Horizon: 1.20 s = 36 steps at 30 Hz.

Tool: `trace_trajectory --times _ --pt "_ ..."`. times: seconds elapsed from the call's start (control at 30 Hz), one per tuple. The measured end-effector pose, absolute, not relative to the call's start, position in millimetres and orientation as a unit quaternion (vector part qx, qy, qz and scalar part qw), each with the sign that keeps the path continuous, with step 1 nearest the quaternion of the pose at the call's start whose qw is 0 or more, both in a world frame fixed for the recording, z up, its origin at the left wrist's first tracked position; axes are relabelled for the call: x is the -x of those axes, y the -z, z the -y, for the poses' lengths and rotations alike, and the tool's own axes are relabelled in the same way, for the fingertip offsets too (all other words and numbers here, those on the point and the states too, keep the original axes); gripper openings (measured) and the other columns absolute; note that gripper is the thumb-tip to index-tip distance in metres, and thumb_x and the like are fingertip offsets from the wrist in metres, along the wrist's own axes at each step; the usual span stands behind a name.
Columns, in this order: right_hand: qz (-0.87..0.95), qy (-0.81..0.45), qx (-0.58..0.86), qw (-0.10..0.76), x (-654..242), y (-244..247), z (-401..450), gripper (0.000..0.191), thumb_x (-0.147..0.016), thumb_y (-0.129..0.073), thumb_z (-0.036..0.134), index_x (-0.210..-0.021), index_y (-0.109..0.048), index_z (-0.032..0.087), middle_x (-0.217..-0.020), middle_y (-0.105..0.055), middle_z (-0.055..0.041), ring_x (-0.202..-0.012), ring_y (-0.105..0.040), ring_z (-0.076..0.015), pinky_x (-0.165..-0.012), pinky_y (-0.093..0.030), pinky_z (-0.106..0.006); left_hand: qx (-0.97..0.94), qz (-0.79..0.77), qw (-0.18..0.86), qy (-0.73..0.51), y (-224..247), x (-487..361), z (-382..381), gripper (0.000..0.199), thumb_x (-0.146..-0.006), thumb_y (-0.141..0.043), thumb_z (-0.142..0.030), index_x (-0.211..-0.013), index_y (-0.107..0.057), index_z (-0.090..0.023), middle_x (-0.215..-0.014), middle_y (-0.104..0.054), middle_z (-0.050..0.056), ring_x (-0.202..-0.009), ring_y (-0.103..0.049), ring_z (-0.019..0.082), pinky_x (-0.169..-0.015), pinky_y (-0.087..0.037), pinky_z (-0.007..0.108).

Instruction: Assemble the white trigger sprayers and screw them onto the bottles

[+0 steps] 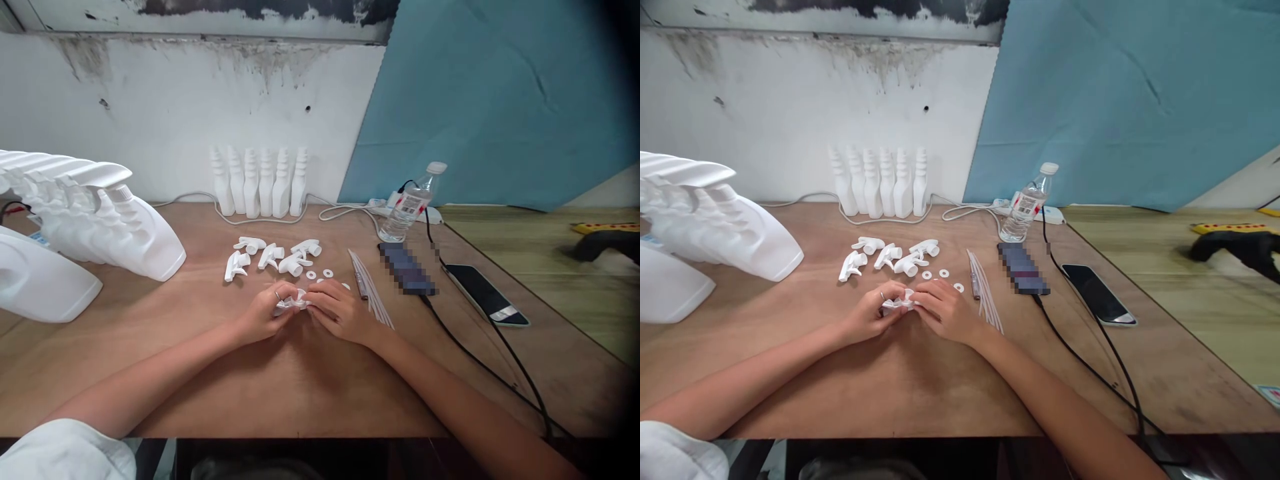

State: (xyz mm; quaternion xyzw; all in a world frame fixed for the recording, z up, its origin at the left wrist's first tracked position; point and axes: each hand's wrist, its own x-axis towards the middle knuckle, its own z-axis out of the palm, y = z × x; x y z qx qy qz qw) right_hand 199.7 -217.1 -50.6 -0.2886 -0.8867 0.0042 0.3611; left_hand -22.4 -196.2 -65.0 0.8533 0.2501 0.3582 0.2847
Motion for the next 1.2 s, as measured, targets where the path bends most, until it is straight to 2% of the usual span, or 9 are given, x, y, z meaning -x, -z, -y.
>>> trace_trajectory --times 0.1,0.2,0.37,0.47,0.57,0.77,0.93,1.1,1.2 --pt "0.889 -0.002 0.299 0.346 -197.3 50.9 216.6 0.019 -0.092 -0.054 0.020 -0.110 -0.061 0.022 -0.104 -0.066 -0.0082 -0.095 -0.061 -0.0204 -0.084 -0.051 -0.037 -0.886 -0.253 0.202 -0.331 64.9 23.5 197.9 0.024 -0.092 -0.055 -0.025 -0.116 -0.056 -0.022 -0.114 -0.066 0.009 -0.105 -0.063 0.021 -0.090 -0.051 0.035" --pt "0.894 0.001 0.312 0.321 -195.3 50.2 215.0 0.020 -0.093 -0.053 0.022 -0.111 -0.061 0.023 -0.106 -0.065 -0.0087 -0.100 -0.059 -0.0225 -0.088 -0.049 -0.040 -0.898 -0.254 0.136 -0.332 65.6 23.3 197.9 0.027 -0.093 -0.053 -0.024 -0.120 -0.057 -0.022 -0.113 -0.068 0.009 -0.105 -0.065 0.022 -0.090 -0.052 0.036" --pt "0.895 0.034 0.324 0.305 -189.0 52.2 219.2 0.022 -0.094 -0.049 0.018 -0.112 -0.060 0.022 -0.112 -0.064 -0.0096 -0.111 -0.056 -0.0249 -0.094 -0.046 -0.045 -0.896 -0.247 0.136 -0.343 63.3 22.1 197.3 0.021 -0.092 -0.055 -0.023 -0.112 -0.060 -0.019 -0.107 -0.070 0.009 -0.099 -0.068 0.021 -0.085 -0.054 0.033" --pt "0.876 0.090 0.375 0.289 -178.2 54.1 228.4 0.024 -0.093 -0.047 0.017 -0.114 -0.058 0.017 -0.131 -0.058 -0.0166 -0.123 -0.050 -0.0312 -0.103 -0.036 -0.055 -0.888 -0.265 0.141 -0.347 64.6 21.9 198.0 0.019 -0.092 -0.055 -0.025 -0.109 -0.060 -0.019 -0.106 -0.070 0.009 -0.098 -0.068 0.021 -0.085 -0.054 0.033" --pt "0.863 0.103 0.408 0.279 -168.0 54.9 236.6 0.031 -0.090 -0.045 0.013 -0.120 -0.055 0.013 -0.149 -0.040 -0.0210 -0.133 -0.042 -0.0357 -0.107 -0.029 -0.061 -0.875 -0.289 0.166 -0.352 70.7 22.3 198.0 0.026 -0.091 -0.057 -0.028 -0.116 -0.054 -0.021 -0.111 -0.069 0.008 -0.101 -0.067 0.021 -0.086 -0.054 0.033" --pt "0.868 -0.024 0.383 0.315 -171.1 59.2 236.2 0.046 -0.088 -0.043 0.009 -0.134 -0.045 0.015 -0.150 -0.038 -0.0197 -0.134 -0.043 -0.0317 -0.105 -0.041 -0.054 -0.851 -0.310 0.221 -0.361 80.1 25.7 195.7 0.032 -0.088 -0.061 -0.030 -0.115 -0.045 -0.024 -0.109 -0.066 0.005 -0.095 -0.068 0.018 -0.081 -0.055 0.031" --pt "0.874 -0.128 0.329 0.334 -177.7 59.5 229.1 0.059 -0.083 -0.044 0.003 -0.140 -0.041 0.020 -0.144 -0.045 -0.0151 -0.137 -0.041 -0.0258 -0.110 -0.040 -0.049 -0.853 -0.307 0.225 -0.356 78.2 26.3 195.8 0.031 -0.088 -0.060 -0.029 -0.114 -0.045 -0.023 -0.107 -0.066 0.005 -0.093 -0.067 0.018 -0.080 -0.054 0.031" --pt "0.866 -0.207 0.300 0.343 -190.0 43.6 218.6 0.037 -0.091 -0.046 0.011 -0.124 -0.055 0.023 -0.140 -0.049 -0.0117 -0.132 -0.047 -0.0212 -0.108 -0.043 -0.042 -0.851 -0.308 0.218 -0.365 74.7 23.9 197.9 0.031 -0.086 -0.062 -0.028 -0.114 -0.048 -0.023 -0.105 -0.067 0.005 -0.089 -0.068 0.018 -0.076 -0.054 0.030" --pt "0.829 -0.142 0.392 0.374 -216.1 33.2 205.5 0.029 -0.094 -0.046 0.020 -0.119 -0.059 0.023 -0.124 -0.063 -0.0103 -0.116 -0.060 -0.0221 -0.099 -0.048 -0.039 -0.853 -0.333 0.217 -0.337 69.7 23.0 199.6 0.032 -0.086 -0.062 -0.028 -0.116 -0.051 -0.024 -0.105 -0.069 0.004 -0.089 -0.069 0.019 -0.076 -0.054 0.030"
